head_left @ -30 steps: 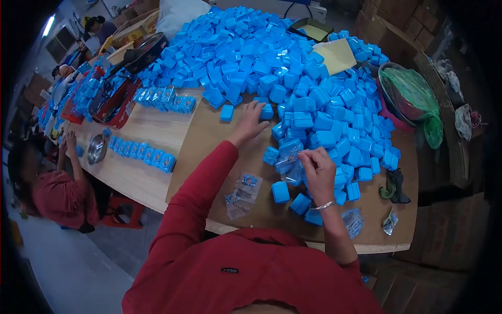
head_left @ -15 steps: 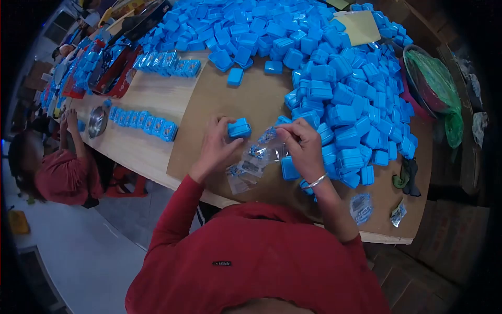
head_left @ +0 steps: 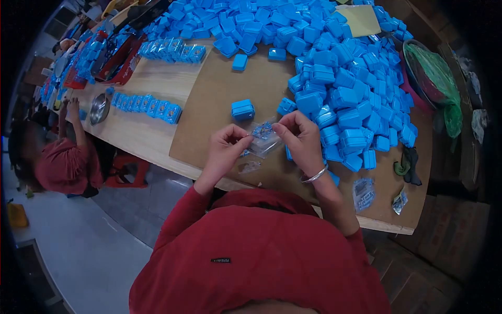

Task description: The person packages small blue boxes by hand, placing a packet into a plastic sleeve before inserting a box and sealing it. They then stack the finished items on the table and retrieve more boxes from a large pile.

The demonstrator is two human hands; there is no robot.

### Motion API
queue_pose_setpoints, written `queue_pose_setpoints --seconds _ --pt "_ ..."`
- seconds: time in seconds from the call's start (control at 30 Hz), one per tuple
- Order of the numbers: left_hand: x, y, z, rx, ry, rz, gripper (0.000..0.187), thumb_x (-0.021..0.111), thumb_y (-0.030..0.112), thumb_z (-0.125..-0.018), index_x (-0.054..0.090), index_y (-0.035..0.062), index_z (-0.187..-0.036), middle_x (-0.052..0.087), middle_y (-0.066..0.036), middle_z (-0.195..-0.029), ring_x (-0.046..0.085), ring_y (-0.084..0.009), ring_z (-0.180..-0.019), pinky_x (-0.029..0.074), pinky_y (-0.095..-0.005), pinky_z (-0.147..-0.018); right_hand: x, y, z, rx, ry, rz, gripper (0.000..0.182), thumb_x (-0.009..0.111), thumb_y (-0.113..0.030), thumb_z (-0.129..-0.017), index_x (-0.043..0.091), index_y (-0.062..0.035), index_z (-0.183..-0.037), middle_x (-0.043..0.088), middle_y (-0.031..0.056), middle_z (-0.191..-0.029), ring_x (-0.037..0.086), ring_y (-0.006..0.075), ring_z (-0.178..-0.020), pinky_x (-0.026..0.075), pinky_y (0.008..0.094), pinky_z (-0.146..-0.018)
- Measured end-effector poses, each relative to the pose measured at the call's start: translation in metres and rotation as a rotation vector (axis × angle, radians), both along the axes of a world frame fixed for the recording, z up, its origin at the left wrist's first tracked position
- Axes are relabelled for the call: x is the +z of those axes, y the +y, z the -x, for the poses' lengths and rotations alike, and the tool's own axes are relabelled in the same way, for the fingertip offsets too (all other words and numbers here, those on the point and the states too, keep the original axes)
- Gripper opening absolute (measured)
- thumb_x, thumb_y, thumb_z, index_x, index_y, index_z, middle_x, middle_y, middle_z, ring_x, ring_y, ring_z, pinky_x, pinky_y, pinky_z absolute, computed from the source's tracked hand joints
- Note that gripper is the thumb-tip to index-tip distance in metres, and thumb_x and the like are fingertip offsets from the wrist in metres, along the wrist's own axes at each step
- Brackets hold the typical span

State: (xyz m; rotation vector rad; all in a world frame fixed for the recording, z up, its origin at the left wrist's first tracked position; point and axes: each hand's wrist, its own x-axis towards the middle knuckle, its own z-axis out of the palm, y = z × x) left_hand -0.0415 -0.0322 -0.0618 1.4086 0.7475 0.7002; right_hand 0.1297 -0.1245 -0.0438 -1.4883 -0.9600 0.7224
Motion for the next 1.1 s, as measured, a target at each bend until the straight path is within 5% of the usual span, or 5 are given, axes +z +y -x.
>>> queue_pose_setpoints --seconds 0.27,0.37,0.5,0.67,1.1 --pt "-0.013 0.037 -0.015 0.074 0.147 -0.721 0.046 0.072 0.009 -0.071 0.052 -0.0008 -0.111 0.058 -0.011 -0.104 0.058 -0.0242 -0.095 0.046 -0.0323 -0.08 -0.023 0.007 -0.009 0.213 0.25 -0.048 0.016 0.069 -0.014 -0.083 0.064 0.0011 -0.088 0.064 0.0018 -0.076 0.056 0.0047 -0.069 0.045 0.021 -0.06" --pt "-0.059 0.074 -0.013 -0.073 0.336 -0.443 0.042 0.071 0.01 -0.075 0.052 0.0012 -0.112 0.058 -0.007 -0.101 0.058 -0.0191 -0.094 0.047 -0.0304 -0.081 -0.021 0.009 -0.006 0.129 0.179 -0.063 0.016 0.069 -0.014 -0.082 0.064 0.0009 -0.087 0.065 0.0035 -0.079 0.058 0.0064 -0.071 0.046 0.0217 -0.062" --pt "-0.046 0.064 -0.009 -0.088 -0.025 0.014 0.033 0.066 0.012 -0.083 0.051 0.005 -0.112 0.057 -0.004 -0.102 0.057 -0.0124 -0.093 0.047 -0.0261 -0.08 -0.026 0.015 -0.011 0.003 -0.19 -0.182 0.015 0.069 -0.012 -0.081 0.065 0.0009 -0.087 0.066 0.0063 -0.085 0.06 0.0111 -0.079 0.047 0.0244 -0.068" --pt "-0.017 0.049 -0.009 -0.093 -0.25 0.313 0.031 0.06 0.013 -0.088 0.048 0.0031 -0.115 0.054 -0.007 -0.108 0.056 -0.0144 -0.099 0.049 -0.0287 -0.085 -0.031 0.017 -0.007 0.094 -0.047 -0.171 0.015 0.066 -0.012 -0.084 0.064 0.0008 -0.093 0.065 0.0057 -0.09 0.06 0.0107 -0.083 0.049 0.0238 -0.073" --pt "-0.002 0.038 -0.005 -0.229 -0.185 0.153 0.034 0.068 0.009 -0.081 0.051 0.005 -0.11 0.059 -0.004 -0.101 0.056 -0.009 -0.092 0.046 -0.0231 -0.08 -0.019 0.018 -0.006 0.067 0.45 -0.248 0.016 0.064 -0.017 -0.088 0.065 -0.0012 -0.093 0.064 0.0007 -0.084 0.058 0.0065 -0.077 0.047 0.0219 -0.069"
